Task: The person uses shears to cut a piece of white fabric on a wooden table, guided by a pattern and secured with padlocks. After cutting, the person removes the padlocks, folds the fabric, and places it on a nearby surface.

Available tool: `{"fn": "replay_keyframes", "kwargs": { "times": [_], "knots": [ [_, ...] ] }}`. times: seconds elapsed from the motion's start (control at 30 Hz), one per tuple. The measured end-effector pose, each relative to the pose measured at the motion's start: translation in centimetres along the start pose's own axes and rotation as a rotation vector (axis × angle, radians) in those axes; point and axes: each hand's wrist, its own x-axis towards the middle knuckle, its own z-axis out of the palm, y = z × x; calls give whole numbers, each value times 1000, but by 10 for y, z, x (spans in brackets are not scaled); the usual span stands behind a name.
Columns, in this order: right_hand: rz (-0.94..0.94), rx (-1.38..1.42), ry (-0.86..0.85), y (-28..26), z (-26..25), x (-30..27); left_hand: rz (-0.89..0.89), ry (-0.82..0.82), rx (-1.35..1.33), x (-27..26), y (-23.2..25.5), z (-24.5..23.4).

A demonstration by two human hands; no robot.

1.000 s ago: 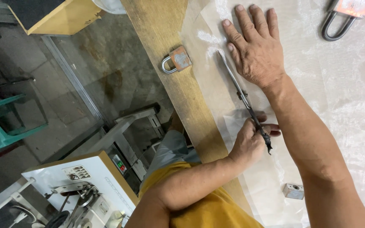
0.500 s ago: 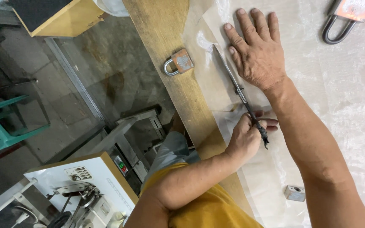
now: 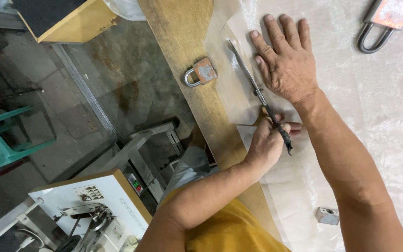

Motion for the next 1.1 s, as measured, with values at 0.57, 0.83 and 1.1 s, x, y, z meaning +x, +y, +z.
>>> {"fn": "replay_keyframes", "kwargs": {
  "times": [0.57, 0.83, 1.1],
  "knots": [
    [5, -10, 6, -2, -4, 4, -30, 34, 106, 2, 33, -8],
    [12, -67, 17, -1, -1, 2, -31, 81, 118, 1, 60, -11],
    [12, -169, 34, -4, -6, 4, 60, 29, 41, 25, 56, -32]
  ]
}}
